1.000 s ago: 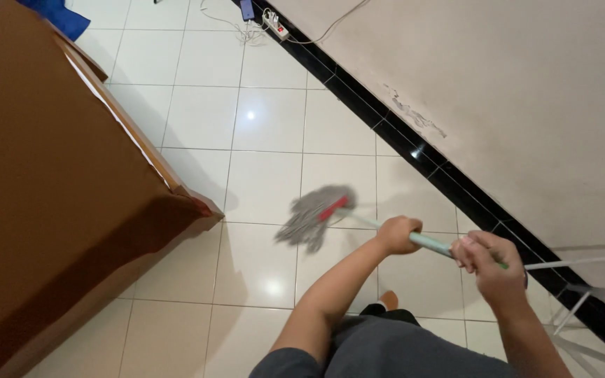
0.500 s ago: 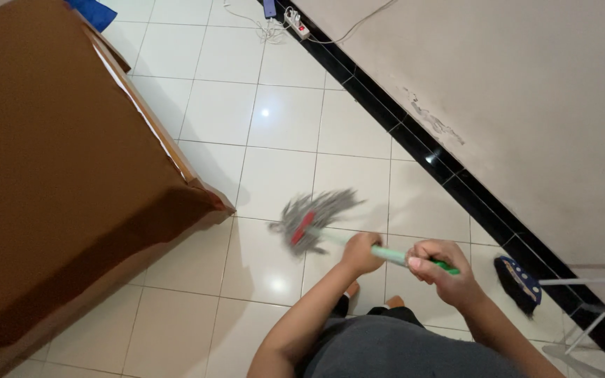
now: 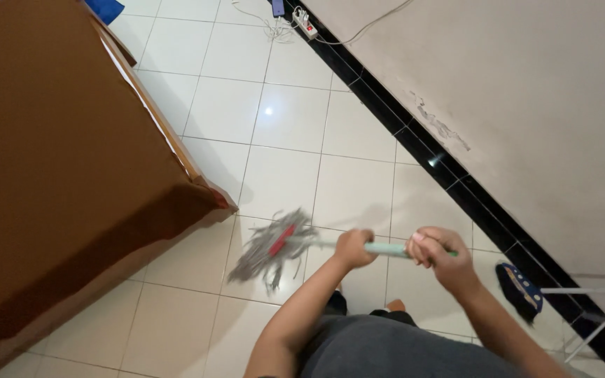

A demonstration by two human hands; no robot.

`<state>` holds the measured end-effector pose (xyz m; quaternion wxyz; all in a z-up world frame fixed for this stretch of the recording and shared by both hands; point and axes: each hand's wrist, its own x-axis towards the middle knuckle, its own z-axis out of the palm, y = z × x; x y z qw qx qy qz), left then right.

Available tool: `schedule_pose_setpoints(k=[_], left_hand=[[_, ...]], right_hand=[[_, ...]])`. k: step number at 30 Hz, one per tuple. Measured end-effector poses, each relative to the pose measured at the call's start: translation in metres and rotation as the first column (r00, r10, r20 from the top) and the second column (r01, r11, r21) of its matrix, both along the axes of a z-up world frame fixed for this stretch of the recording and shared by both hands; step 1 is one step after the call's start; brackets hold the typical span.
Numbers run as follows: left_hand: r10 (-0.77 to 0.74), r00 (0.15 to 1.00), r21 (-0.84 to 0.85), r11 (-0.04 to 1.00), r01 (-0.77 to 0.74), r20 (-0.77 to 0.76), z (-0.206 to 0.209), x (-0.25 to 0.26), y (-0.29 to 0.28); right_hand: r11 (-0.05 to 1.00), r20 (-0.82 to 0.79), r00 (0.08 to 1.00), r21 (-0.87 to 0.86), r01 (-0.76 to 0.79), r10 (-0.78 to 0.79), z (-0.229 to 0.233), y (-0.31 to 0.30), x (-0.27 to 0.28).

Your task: Cleaning a hotel room by mopping the floor, adjusting bed sheets, and wiping the nightstand.

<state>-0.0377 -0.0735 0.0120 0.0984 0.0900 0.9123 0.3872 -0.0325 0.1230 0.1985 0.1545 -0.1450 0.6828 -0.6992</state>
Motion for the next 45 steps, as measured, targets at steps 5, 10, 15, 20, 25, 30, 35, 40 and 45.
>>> schedule_pose_setpoints(k=[5, 10, 15, 20, 25, 30, 35, 40, 45], left_hand=[[0.005, 0.995, 0.155, 0.988, 0.011, -0.102, -0.001, -0.063, -0.004], [0.014, 0.976, 0.282, 0.958, 0.049, -0.218, -0.031, -0.087, -0.029], [0.213, 0.946, 0.302, 0.944, -0.135, -0.242, 0.001, -0.057, -0.047], [0.352, 0.934, 0.179, 0.924, -0.338, -0.054, 0.014, -0.012, -0.059], [0.465, 0.876, 0.020, 0.882, -0.471, 0.130, -0.003, 0.018, -0.093], [0.512, 0.849, 0.043, 0.853, -0.521, 0.128, -0.005, -0.022, -0.128], [0.537, 0.844, 0.063, 0.842, -0.535, -0.013, 0.004, -0.124, -0.168], [0.490, 0.866, 0.078, 0.872, -0.484, -0.102, -0.020, -0.224, -0.216], [0.431, 0.894, 0.025, 0.902, -0.432, -0.118, -0.059, -0.288, -0.230]], right_hand=[[0.967, -0.157, 0.987, 0.253, 0.008, 0.033, 0.004, -0.036, -0.005], [0.938, -0.277, 0.945, 0.339, -0.073, 0.174, -0.010, -0.075, -0.009], [0.942, -0.322, 0.896, 0.239, -0.236, 0.306, -0.011, -0.076, -0.031], [0.926, -0.144, 0.915, 0.055, -0.372, 0.376, 0.008, -0.074, -0.062], [0.900, 0.075, 0.901, -0.129, -0.416, 0.427, -0.050, -0.108, -0.104], [0.859, 0.164, 0.844, -0.114, -0.498, 0.511, -0.029, -0.160, -0.164], [0.848, 0.055, 0.847, 0.009, -0.530, 0.529, 0.017, -0.205, -0.223], [0.824, -0.097, 0.842, 0.290, -0.487, 0.531, 0.016, -0.231, -0.268], [0.854, -0.261, 0.814, 0.148, -0.498, 0.520, -0.030, -0.218, -0.315]])
